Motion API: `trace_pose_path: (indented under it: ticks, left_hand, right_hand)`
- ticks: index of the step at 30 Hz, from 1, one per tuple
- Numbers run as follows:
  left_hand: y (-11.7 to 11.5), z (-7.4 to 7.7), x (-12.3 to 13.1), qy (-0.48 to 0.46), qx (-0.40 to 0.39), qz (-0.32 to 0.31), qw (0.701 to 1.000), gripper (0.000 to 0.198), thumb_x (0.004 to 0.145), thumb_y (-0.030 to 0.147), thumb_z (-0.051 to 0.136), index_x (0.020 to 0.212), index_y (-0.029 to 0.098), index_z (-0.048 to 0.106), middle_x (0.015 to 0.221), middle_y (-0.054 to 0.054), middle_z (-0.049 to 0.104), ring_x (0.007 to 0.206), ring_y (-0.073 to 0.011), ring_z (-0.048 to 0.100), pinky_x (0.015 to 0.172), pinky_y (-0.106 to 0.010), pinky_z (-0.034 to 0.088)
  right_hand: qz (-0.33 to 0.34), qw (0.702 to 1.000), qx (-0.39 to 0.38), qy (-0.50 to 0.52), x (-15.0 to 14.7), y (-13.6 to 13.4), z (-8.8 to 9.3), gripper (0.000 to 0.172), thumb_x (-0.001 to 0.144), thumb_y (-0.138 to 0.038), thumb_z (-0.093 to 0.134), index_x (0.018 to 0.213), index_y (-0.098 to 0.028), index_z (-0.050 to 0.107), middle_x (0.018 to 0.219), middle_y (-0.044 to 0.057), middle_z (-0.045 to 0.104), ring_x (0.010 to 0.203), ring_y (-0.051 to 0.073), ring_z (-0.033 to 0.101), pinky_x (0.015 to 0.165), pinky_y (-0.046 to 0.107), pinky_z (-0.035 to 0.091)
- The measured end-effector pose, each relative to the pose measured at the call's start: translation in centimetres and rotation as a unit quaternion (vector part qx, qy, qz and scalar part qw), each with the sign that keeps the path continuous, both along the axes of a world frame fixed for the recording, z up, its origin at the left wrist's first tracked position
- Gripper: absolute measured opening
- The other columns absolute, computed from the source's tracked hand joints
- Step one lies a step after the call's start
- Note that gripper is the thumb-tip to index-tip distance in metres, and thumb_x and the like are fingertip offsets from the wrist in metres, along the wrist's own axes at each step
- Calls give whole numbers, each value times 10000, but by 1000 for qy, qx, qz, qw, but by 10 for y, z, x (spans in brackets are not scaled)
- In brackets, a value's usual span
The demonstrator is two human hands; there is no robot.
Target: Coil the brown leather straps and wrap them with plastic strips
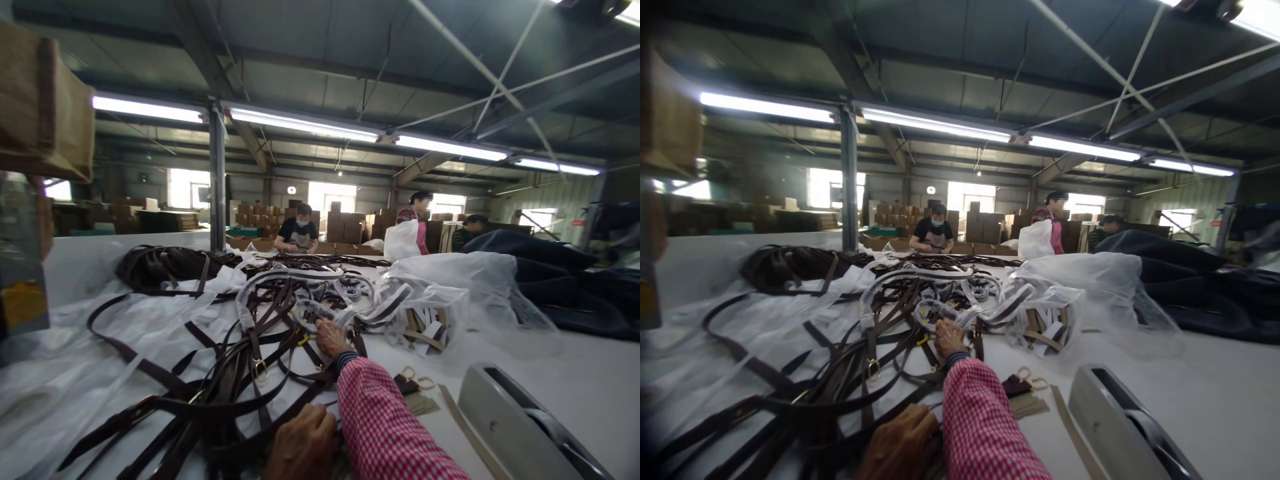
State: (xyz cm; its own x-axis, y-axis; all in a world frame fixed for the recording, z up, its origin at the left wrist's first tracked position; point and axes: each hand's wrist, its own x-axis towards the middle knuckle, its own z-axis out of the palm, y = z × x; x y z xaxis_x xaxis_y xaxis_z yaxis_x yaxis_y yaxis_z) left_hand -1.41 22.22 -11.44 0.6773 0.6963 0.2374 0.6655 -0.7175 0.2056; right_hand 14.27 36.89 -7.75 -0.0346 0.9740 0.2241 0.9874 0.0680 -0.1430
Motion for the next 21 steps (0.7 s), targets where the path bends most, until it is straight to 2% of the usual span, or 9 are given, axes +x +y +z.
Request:
trace_pose_path:
  ticks: [4,7,10,12,14,15,17,19,21]
  left_hand:
    - [0,-5,1,-40,8,-3,999,202,880,67,594,996,209,680,1068,-54,728,1008,-253,689,818,-322,559]
    - [-2,-6,0,-107,40,-13,993,254,871,88,625,1082,224,662,1073,-56,714,1004,-263,689,819,-344,575]
    - [-1,0,-5,-216,127,-29,968,348,918,100,600,1242,224,588,1104,-76,696,1016,-259,685,847,-358,584]
    - [1,13,-12,-290,224,-19,930,410,949,119,585,1341,220,518,1208,-115,663,1122,-286,645,952,-424,556]
    - [1,30,-21,-322,295,-4,900,503,944,149,623,1415,225,464,1344,-153,601,1246,-337,571,1040,-521,499]
    - [0,39,-26,-316,300,-7,900,562,925,157,658,1440,235,449,1389,-158,576,1284,-354,542,1059,-548,481]
    - [-7,52,-34,-283,245,-43,927,595,881,141,713,1420,259,489,1388,-131,592,1310,-346,531,1069,-526,492]
    - [-17,59,-39,-243,151,-99,953,409,884,123,710,1254,266,611,1321,-96,644,1293,-306,561,1065,-452,524]
    - [-29,58,-42,-250,104,-130,954,234,899,129,691,1095,252,651,1315,-98,652,1276,-286,590,1053,-404,547]
  right_hand:
    - [6,1000,-4,-3,3,-3,10,284,1003,-351,659,1215,-163,658,1230,87,681,1066,241,684,922,461,586]
    - [56,998,14,4,7,-29,31,204,1007,-341,645,1083,-157,692,1126,64,708,1024,224,683,909,421,563]
    - [122,991,42,19,4,-78,53,178,1011,-304,617,898,-185,687,998,19,706,927,177,664,819,291,494]
    - [162,985,61,26,2,-121,63,198,1015,-296,606,848,-202,659,969,-5,685,868,144,635,756,247,440]
    - [207,974,82,48,2,-167,70,219,1042,-298,561,856,-212,638,952,-11,661,849,133,609,746,239,414]
    - [235,964,95,82,4,-189,73,239,1063,-301,520,872,-214,633,943,-7,652,851,136,599,751,243,409]
    - [287,938,92,172,11,-228,78,288,1084,-356,475,887,-216,633,935,3,647,857,146,592,763,247,417]
    - [337,904,63,256,18,-261,81,341,1057,-469,508,870,-212,632,952,17,653,851,152,591,766,247,435]
    - [380,872,34,307,20,-285,81,429,1014,-573,536,797,-209,602,933,23,650,783,138,580,711,233,442]
